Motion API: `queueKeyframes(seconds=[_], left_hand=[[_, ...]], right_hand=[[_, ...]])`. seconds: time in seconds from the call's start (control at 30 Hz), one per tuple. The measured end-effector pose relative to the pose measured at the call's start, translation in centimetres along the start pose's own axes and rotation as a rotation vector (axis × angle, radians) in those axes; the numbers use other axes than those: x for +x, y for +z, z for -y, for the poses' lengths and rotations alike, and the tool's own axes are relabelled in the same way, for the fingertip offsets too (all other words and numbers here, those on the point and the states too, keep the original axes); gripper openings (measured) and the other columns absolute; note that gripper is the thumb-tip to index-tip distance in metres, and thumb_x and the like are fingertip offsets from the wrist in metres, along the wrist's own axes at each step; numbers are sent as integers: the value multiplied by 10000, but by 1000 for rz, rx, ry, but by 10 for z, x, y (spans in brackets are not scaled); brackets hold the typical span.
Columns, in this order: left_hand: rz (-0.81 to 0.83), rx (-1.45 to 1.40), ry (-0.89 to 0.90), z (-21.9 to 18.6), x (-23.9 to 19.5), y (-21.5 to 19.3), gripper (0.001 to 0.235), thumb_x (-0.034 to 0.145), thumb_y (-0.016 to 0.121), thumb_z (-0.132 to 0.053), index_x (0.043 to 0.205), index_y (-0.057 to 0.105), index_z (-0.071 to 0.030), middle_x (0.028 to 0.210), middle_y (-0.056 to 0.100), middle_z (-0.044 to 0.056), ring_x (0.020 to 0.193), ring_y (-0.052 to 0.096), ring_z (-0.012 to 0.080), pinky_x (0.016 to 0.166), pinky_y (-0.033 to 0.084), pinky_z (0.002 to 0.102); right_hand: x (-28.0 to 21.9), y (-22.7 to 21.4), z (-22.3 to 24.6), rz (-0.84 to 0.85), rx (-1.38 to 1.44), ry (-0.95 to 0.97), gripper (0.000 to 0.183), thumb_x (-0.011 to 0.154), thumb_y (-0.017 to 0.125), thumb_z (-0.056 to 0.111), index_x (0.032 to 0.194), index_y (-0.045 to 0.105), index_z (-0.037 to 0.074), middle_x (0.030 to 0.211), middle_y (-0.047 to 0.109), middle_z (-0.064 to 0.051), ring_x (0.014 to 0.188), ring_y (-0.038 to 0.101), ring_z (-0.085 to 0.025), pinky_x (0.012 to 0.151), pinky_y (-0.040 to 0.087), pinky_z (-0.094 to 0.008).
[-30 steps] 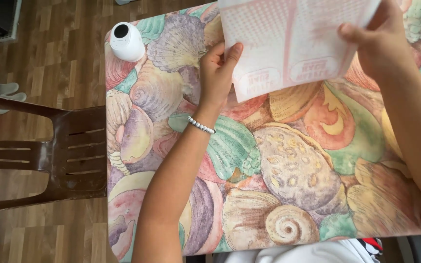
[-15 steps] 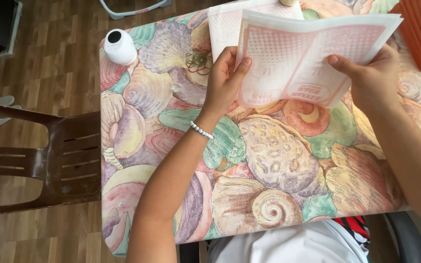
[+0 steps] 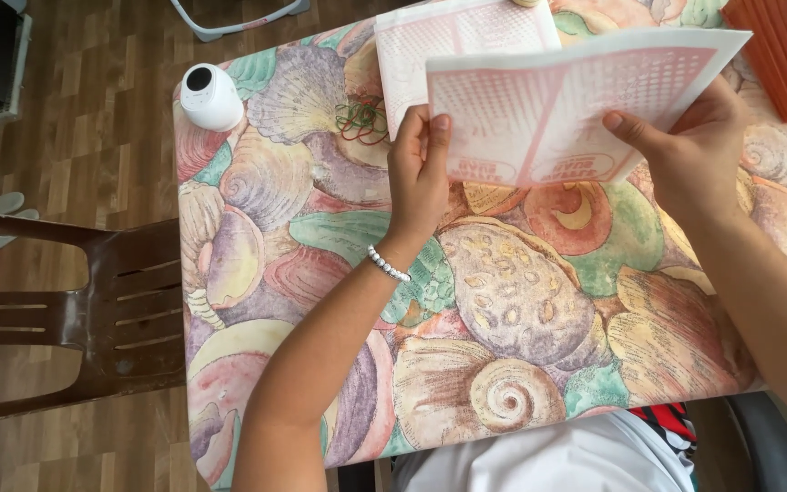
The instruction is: Folding printed paper sheets into bags at a table.
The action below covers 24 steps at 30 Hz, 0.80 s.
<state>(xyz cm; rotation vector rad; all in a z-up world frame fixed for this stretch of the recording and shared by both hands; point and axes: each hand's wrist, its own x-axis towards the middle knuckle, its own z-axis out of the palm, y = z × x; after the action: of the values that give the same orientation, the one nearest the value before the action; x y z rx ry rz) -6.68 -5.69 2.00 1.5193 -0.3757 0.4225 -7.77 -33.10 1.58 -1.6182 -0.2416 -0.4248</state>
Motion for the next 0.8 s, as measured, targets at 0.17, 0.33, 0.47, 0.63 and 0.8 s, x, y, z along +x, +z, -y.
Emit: queueKeyframes(seconds=[0.17,0.33,0.47,0.63,0.8], left_hand=[[-27,15,-24,0,-5,4,205,1083,446,-307,1035,508,-117,826,475,-35,757,443,79,706,385,255],[-41,60,-15,2,-7,6,259,1078,422,-321,881,440,-154,710,391,-64,620,328,60,567,268,247],[-136,106,36,8,-9,7,197,1085,438,-274,982,502,-119,796,493,-31,706,439,86,646,376,266],[-62,-74,-55,13,-10,5,321,1032,576,-294,1259,514,-75,1179,685,102,1087,679,214,941,565,339],[-102,-12,-2,11,-8,5,224,1072,484,-330,997,536,-126,883,572,-31,824,527,83,749,437,246]], right_hand=[[-5,5,5,78,5,8,490,966,778,60,1343,464,68,1327,587,-84,1298,597,-229,1135,584,-395],[-8,2,0,30,-80,-21,407,1001,802,50,1293,519,63,1276,612,-69,1243,615,-211,1083,564,-358],[-8,0,-5,-9,-112,-7,318,1002,834,21,1220,603,33,1249,683,-102,1194,688,-225,1041,636,-372],[-9,2,-6,-8,-109,-4,284,1007,834,21,1205,630,18,1259,702,-104,1178,693,-200,1030,641,-352],[-8,-4,-14,-27,-129,-10,274,1022,847,12,1193,635,39,1235,703,-81,1163,695,-185,1011,635,-342]])
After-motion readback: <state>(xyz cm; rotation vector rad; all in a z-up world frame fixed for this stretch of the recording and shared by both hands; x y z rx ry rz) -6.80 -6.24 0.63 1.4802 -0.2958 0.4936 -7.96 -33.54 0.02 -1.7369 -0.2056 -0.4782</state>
